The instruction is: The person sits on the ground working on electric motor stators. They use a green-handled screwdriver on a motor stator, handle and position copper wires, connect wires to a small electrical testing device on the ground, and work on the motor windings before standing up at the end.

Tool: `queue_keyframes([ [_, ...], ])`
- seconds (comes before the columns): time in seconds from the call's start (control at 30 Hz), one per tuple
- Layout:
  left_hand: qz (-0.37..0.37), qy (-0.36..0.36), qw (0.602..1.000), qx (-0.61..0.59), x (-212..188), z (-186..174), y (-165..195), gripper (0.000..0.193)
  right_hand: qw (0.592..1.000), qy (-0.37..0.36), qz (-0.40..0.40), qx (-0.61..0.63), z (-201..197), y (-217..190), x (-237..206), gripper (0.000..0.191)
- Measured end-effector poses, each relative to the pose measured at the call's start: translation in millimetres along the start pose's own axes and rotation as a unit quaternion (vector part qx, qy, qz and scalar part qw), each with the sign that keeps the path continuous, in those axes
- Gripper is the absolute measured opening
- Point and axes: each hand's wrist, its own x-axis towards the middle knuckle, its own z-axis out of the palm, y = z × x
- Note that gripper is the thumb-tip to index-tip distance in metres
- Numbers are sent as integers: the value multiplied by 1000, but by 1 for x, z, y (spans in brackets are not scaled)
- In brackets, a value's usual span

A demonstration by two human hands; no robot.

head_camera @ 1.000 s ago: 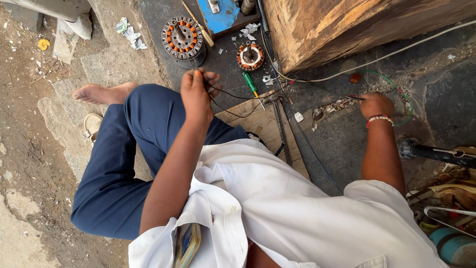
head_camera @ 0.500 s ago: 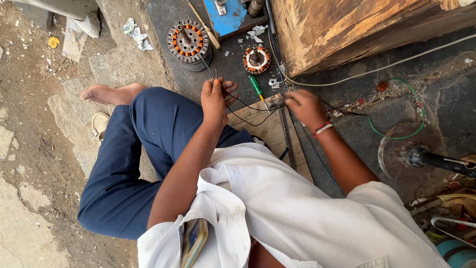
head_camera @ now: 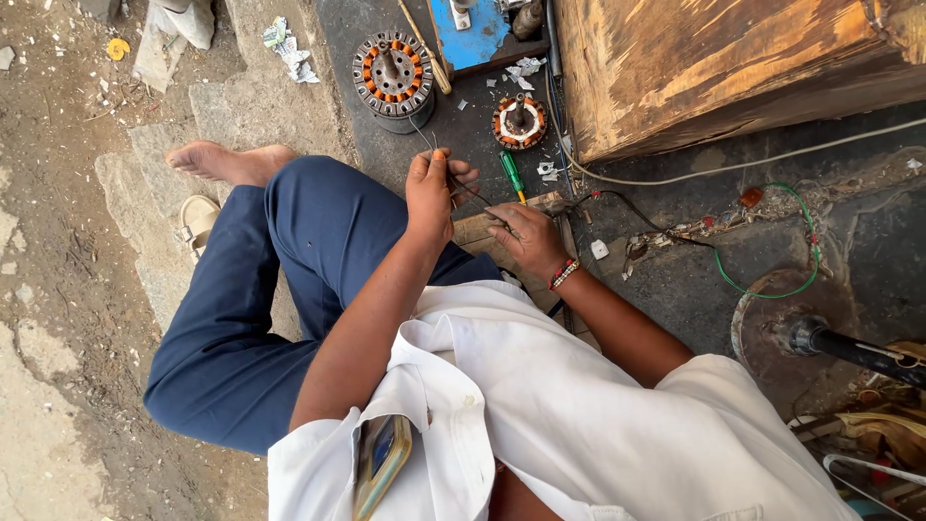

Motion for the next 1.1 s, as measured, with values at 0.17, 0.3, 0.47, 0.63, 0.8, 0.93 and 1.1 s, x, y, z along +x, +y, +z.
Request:
queue_keyframes([
  [0.17, -9, -26, 999, 22, -5, 4, 1, 23, 997, 66, 16, 33, 10, 13, -2, 34],
  [0.3, -38, -56, 995, 67, -5, 11, 3, 31, 996, 16, 83, -22, 10, 16, 3, 30],
  [0.47, -98, -108, 974, 173, -10, 16, 2, 50, 982, 68, 16, -175, -8, 23, 19, 20],
  [0.63, -146, -113, 959, 214, -19, 4, 8, 61, 965, 51, -5, -259, -32, 42, 37, 18],
  [0.8, -63, -103, 976, 182, -40, -25, 38, 50, 956, -58, -17, -288, -38, 50, 49, 35],
  [0.93, 31, -59, 991, 117, -82, -63, 68, 39, 947, -97, -16, -306, -40, 52, 43, 32],
  [1.1, 130, -7, 990, 57, -151, -115, 86, 32, 944, -79, 14, -319, -58, 65, 37, 29],
])
